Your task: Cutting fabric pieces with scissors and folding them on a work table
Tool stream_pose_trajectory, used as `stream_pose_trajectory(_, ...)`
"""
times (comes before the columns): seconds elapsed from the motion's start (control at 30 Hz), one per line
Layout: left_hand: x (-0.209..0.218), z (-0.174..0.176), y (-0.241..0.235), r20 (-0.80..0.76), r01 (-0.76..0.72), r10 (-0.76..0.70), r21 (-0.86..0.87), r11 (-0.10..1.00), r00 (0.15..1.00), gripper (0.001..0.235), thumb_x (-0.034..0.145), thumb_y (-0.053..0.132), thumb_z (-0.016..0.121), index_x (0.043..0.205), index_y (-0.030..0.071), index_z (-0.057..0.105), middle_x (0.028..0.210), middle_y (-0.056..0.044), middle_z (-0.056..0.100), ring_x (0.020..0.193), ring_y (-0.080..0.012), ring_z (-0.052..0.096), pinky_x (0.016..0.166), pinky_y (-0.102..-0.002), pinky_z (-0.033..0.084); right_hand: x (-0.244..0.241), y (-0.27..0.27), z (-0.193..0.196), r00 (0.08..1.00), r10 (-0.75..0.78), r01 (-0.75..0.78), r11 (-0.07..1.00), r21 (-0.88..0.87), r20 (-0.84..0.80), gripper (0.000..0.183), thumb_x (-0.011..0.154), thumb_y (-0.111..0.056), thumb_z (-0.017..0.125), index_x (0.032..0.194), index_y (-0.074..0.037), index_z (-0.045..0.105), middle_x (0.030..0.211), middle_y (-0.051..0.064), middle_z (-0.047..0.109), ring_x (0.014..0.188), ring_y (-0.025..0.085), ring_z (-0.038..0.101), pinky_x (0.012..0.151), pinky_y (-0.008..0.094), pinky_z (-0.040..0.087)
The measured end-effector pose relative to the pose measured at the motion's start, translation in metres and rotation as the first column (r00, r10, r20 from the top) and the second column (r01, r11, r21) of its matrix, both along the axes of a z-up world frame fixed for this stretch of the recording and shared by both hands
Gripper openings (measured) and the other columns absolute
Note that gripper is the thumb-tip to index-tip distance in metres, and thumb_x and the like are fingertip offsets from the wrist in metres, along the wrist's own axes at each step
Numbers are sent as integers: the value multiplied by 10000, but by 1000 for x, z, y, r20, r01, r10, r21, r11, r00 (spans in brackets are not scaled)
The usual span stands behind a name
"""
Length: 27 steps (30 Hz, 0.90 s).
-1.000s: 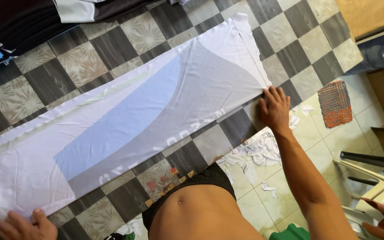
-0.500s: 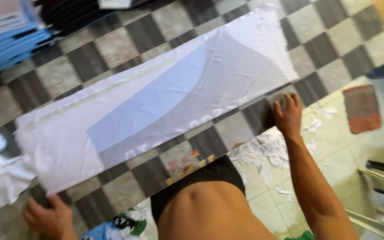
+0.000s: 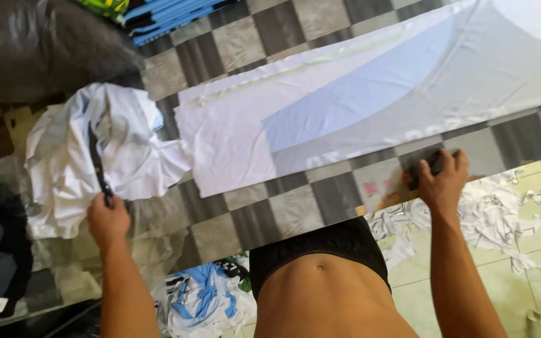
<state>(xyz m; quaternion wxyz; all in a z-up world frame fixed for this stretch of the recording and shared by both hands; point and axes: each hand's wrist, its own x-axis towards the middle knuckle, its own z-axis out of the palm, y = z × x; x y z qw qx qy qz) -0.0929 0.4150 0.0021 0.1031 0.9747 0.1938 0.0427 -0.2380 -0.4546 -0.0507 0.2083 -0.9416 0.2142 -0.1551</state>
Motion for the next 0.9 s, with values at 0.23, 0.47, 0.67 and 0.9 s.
stream_pose_trajectory(0.23,16,1,7,-1,-94,95,-167,982,995,603,1042,328,834,1572,106,651,1281,-223,749,1251,-497,732,1035,-649,581,-26,127,0,999,2,3,989,-151,32,649,1011,-365,949,1530,-14,779,1647,395,609,1463,656,572,1171,720,461)
stream_pose_trajectory(0.47,31,12,28,29,-273,374,-632,726,927,695,896,317,795,1560,154,669,1054,-133,731,997,-319,750,831,-450,620,-30,137,21,999,-35,41,979,201,-35,580,1147,-415,882,1496,37,782,1442,316,700,1385,533,639,1197,571,481)
stream_pose_trajectory(0.67,-26,71,-76,9,-27,202,-984,178,979,729,911,33,725,1623,43,572,1089,-218,739,901,-293,796,740,-445,734,-25,213,77,997,-60,27,829,558,40,306,1202,-121,802,1463,39,780,1190,285,768,1081,386,740,973,496,576)
stream_pose_trajectory(0.9,-72,36,-304,-163,-184,-247,-981,-67,955,524,846,-82,768,1353,9,672,1113,-240,759,901,-383,830,656,-527,761,-4,356,111,922,376,-285,820,496,-91,411,908,-139,851,1311,-224,839,1070,30,849,1023,274,860,922,449,666)
